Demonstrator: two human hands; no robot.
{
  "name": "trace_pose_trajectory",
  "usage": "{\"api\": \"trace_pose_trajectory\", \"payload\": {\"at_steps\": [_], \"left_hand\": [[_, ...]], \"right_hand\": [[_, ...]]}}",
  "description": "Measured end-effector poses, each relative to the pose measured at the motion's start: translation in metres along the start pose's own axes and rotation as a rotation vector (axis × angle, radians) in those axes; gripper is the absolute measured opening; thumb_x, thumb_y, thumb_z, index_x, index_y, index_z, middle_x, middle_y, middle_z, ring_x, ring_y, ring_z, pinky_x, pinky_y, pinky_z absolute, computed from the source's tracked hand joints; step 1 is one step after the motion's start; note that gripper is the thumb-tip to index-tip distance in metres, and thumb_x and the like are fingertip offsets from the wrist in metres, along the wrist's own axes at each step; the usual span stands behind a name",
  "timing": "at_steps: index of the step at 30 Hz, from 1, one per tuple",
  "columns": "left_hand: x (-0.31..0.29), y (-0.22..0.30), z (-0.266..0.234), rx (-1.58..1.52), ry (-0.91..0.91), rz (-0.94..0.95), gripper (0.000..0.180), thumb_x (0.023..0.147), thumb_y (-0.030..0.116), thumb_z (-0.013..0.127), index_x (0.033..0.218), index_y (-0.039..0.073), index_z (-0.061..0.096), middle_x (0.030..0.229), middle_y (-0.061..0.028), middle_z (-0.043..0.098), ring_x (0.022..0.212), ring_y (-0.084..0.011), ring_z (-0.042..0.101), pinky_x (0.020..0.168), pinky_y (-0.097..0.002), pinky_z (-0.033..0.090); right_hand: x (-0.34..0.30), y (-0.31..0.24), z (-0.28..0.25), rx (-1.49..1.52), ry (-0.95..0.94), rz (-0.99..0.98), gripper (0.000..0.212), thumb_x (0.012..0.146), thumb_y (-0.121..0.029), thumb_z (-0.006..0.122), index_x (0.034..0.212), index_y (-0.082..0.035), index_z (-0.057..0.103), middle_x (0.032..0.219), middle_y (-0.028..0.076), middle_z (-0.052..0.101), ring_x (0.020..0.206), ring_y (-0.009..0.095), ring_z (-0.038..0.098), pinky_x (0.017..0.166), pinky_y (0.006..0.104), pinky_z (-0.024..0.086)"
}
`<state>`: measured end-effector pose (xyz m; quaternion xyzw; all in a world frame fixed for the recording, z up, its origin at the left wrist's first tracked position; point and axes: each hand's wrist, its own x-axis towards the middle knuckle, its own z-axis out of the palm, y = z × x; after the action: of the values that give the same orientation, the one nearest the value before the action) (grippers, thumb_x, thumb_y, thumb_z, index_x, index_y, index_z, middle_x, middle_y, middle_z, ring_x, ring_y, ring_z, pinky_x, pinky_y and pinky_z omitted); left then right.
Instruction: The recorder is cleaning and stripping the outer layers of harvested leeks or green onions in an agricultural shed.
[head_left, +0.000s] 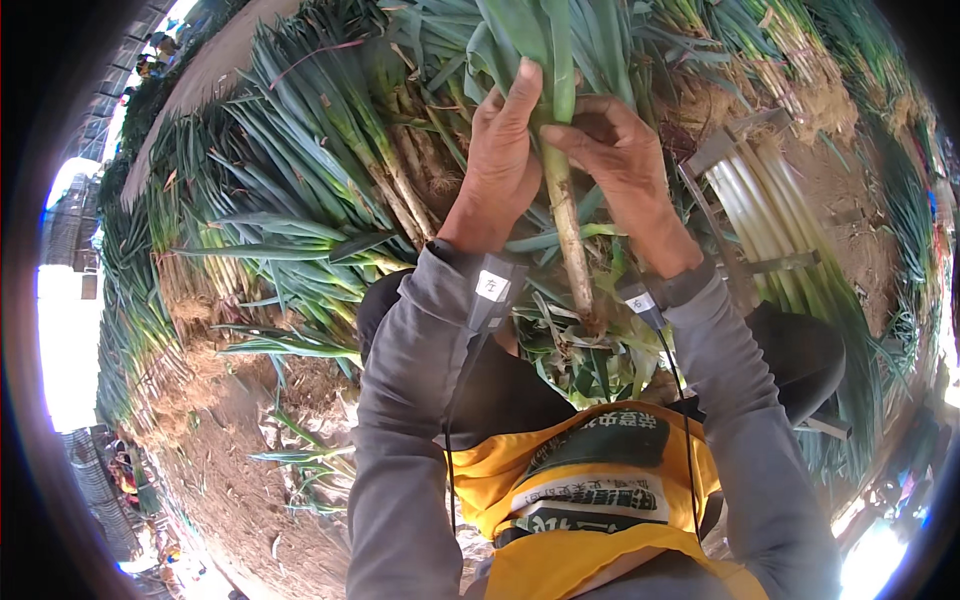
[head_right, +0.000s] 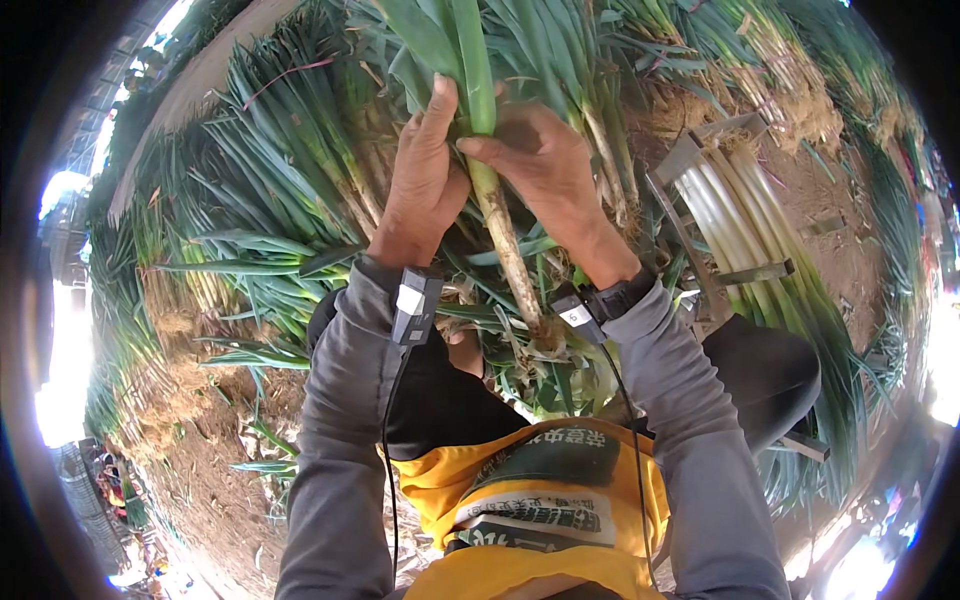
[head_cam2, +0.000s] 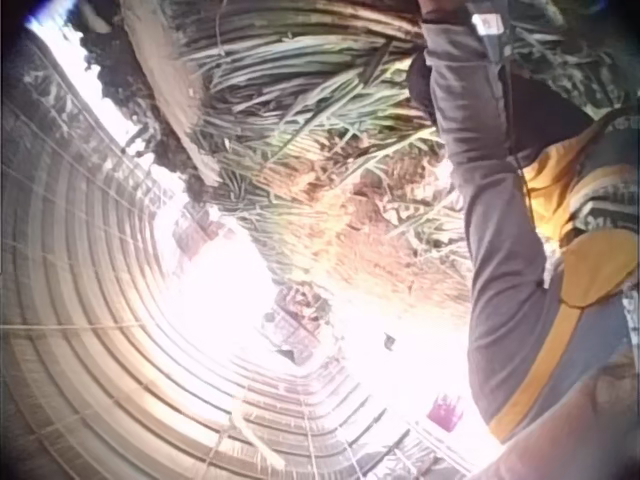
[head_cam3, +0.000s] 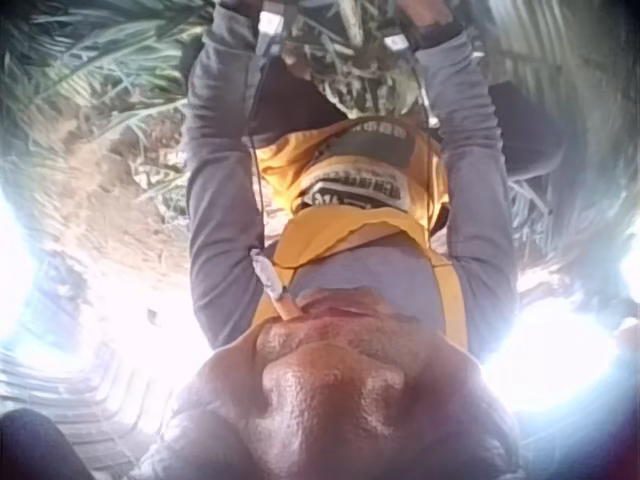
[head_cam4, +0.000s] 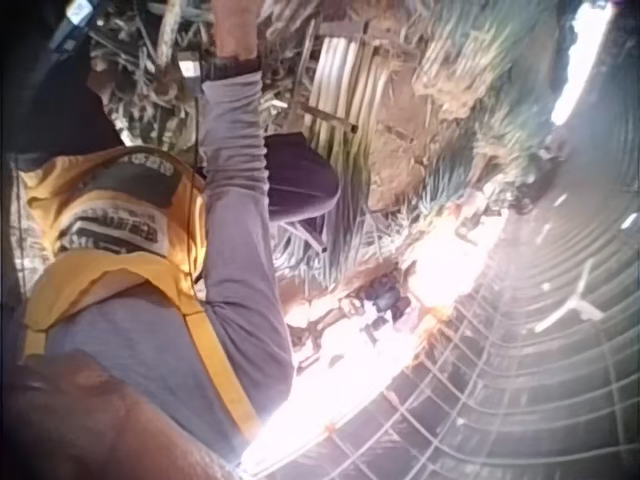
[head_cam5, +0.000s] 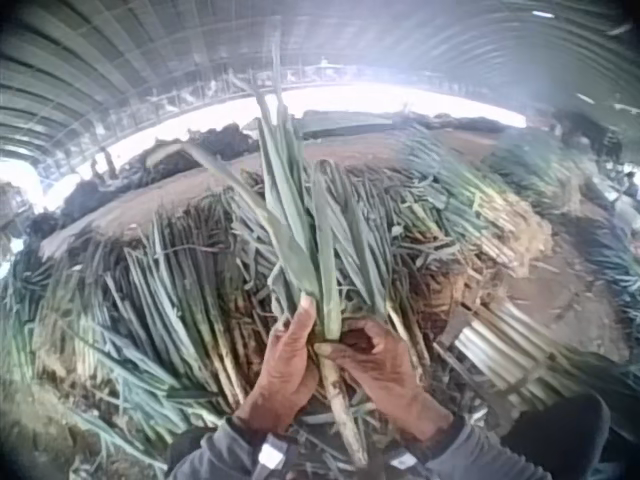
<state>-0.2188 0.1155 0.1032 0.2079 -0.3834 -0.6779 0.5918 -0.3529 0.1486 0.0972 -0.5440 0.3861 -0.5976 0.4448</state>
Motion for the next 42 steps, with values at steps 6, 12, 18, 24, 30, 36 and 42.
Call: {"api": "trace_pose_trajectory", "payload": {"at_steps": [6,12,18,24,30,36,42], "left_hand": [[0.002,0.001,-0.013,0.003,0.103,0.027,0.038,0.101,0.036,0.063,0.116,0.001,0.063,0.107,-0.0092,0.069,0.094,-0.0179,0.067,0.082,-0.0326,0.058],[0.007,0.009,-0.028,-0.091,0.091,-0.021,0.024,0.104,0.022,0.059,0.114,0.001,0.064,0.101,-0.0093,0.07,0.091,-0.0204,0.068,0.081,-0.0345,0.058],[-0.006,0.018,-0.038,-0.037,0.086,0.055,0.024,0.101,0.016,0.063,0.12,0.001,0.061,0.105,-0.0088,0.069,0.094,-0.0203,0.068,0.083,-0.0363,0.058],[0.002,0.024,-0.062,0.139,0.349,0.124,0.026,0.096,0.011,0.068,0.12,0.002,0.061,0.101,-0.0085,0.071,0.081,-0.0194,0.07,0.07,-0.0312,0.059],[0.005,0.061,-0.067,0.027,0.378,0.208,0.031,0.095,0.016,0.071,0.121,0.006,0.058,0.105,-0.0078,0.066,0.094,-0.0225,0.066,0.085,-0.0384,0.055],[-0.001,0.065,-0.063,0.107,0.339,0.166,0.031,0.096,0.018,0.07,0.121,0.003,0.059,0.11,-0.01,0.067,0.095,-0.023,0.066,0.085,-0.0386,0.054],[-0.004,0.045,-0.051,0.122,0.169,0.065,0.034,0.097,0.022,0.068,0.124,0.004,0.06,0.112,-0.0102,0.067,0.098,-0.0219,0.064,0.086,-0.0366,0.052]], "right_hand": [[0.002,-0.005,0.002,-0.398,-0.139,0.048,0.035,0.084,-0.024,0.084,0.107,-0.003,0.068,0.089,0.007,0.071,0.078,0.014,0.068,0.072,0.03,0.054],[0.01,-0.006,0.019,-0.664,0.055,-0.343,0.028,0.09,-0.023,0.079,0.104,-0.001,0.068,0.083,0.004,0.068,0.076,0.009,0.062,0.068,0.0272,0.051],[-0.006,-0.002,0.02,-0.293,-0.204,0.063,0.026,0.091,-0.022,0.077,0.103,0.0,0.07,0.092,0.01,0.068,0.075,0.016,0.063,0.067,0.0329,0.05],[-0.055,0.006,0.03,-0.603,-0.339,-0.355,0.017,0.095,-0.016,0.071,0.103,-0.002,0.068,0.098,0.004,0.07,0.081,0.008,0.063,0.067,0.0274,0.051],[-0.111,0.104,-0.05,-0.964,-0.17,0.057,0.022,0.092,-0.018,0.071,0.107,-0.003,0.065,0.093,0.014,0.072,0.078,0.026,0.07,0.067,0.0339,0.053],[-0.169,0.142,-0.085,-0.979,-0.591,0.157,0.024,0.091,-0.023,0.068,0.106,-0.005,0.065,0.1,0.023,0.068,0.095,0.042,0.067,0.079,0.0513,0.052],[-0.041,0.015,0.011,-0.742,-0.116,-0.467,0.036,0.087,-0.016,0.076,0.118,-0.004,0.064,0.108,0.013,0.066,0.094,0.034,0.067,0.08,0.0418,0.054]]}}
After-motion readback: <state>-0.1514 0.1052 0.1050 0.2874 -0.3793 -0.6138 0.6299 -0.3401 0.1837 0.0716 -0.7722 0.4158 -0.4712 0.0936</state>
